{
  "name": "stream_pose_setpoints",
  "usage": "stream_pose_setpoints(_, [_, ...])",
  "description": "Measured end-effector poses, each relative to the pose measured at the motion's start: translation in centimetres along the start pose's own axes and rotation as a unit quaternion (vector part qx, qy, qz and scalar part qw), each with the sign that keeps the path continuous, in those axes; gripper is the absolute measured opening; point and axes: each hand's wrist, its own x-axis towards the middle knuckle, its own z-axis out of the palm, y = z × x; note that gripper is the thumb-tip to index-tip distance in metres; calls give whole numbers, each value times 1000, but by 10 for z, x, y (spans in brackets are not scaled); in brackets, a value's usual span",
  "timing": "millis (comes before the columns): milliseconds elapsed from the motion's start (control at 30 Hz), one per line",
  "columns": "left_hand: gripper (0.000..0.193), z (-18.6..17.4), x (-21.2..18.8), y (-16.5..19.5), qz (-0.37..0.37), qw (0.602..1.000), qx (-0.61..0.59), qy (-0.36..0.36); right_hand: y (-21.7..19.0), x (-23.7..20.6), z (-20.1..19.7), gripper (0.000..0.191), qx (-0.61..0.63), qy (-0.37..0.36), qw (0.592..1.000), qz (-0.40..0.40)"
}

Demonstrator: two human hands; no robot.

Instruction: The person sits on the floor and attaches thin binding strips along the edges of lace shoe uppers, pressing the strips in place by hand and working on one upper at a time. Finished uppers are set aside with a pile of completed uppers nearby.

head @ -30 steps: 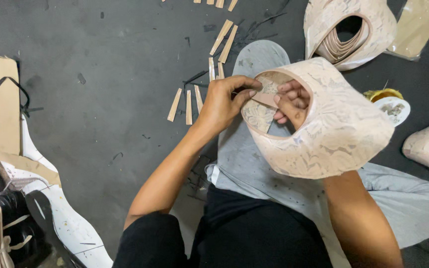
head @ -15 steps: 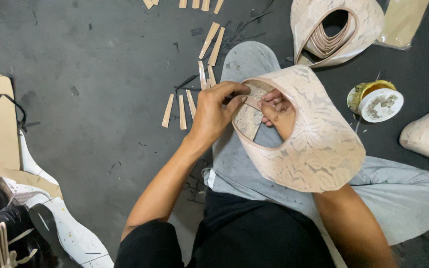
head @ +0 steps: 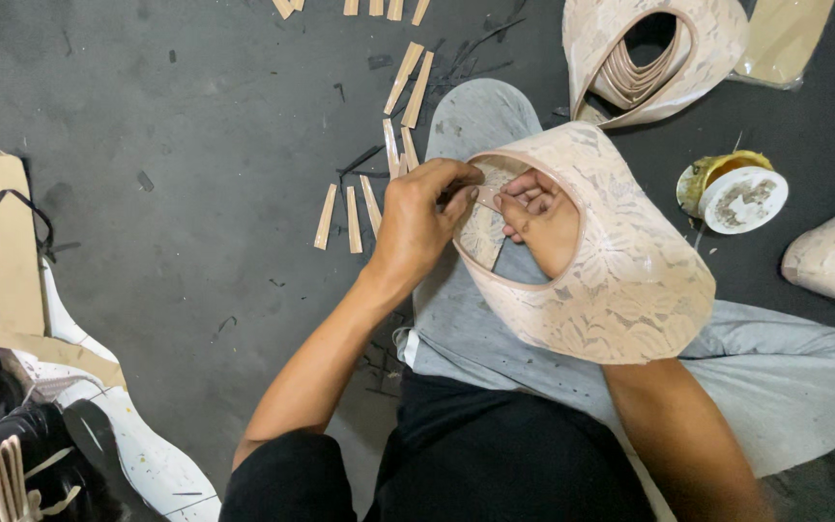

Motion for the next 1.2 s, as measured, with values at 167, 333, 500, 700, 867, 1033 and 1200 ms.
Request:
stream_pose_setpoints(167, [17, 1, 0, 5, -26, 1000, 15, -2, -1, 0, 1, 18, 24, -19, 999, -24])
stream_pose_setpoints(333, [16, 1, 1, 8, -22, 999, 33, -3, -1, 1, 3, 19, 19, -5, 1000, -18])
stream_pose_setpoints(500, [15, 3, 2, 7, -56, 998, 23, -7, -3, 3, 5, 14, -25, -10, 999, -47])
stream_pose_setpoints(700, [20, 8, 5, 4, -44, 996, 76, -6, 0, 0, 8, 16, -83, 15, 990, -116])
stream_pose_setpoints(867, [27, 11, 3, 6, -42, 997, 67, 10, 11, -12, 2, 28, -86, 74, 984, -135])
stream_pose_setpoints(1033, [36, 10, 7, 12, -100, 994, 39, -11, 19, -6, 1, 26, -69, 74, 987, -123])
stream_pose_setpoints(1200, [40, 7, 8, 13, -64, 997, 35, -20, 7, -8, 0, 23, -59, 45, 986, -149])
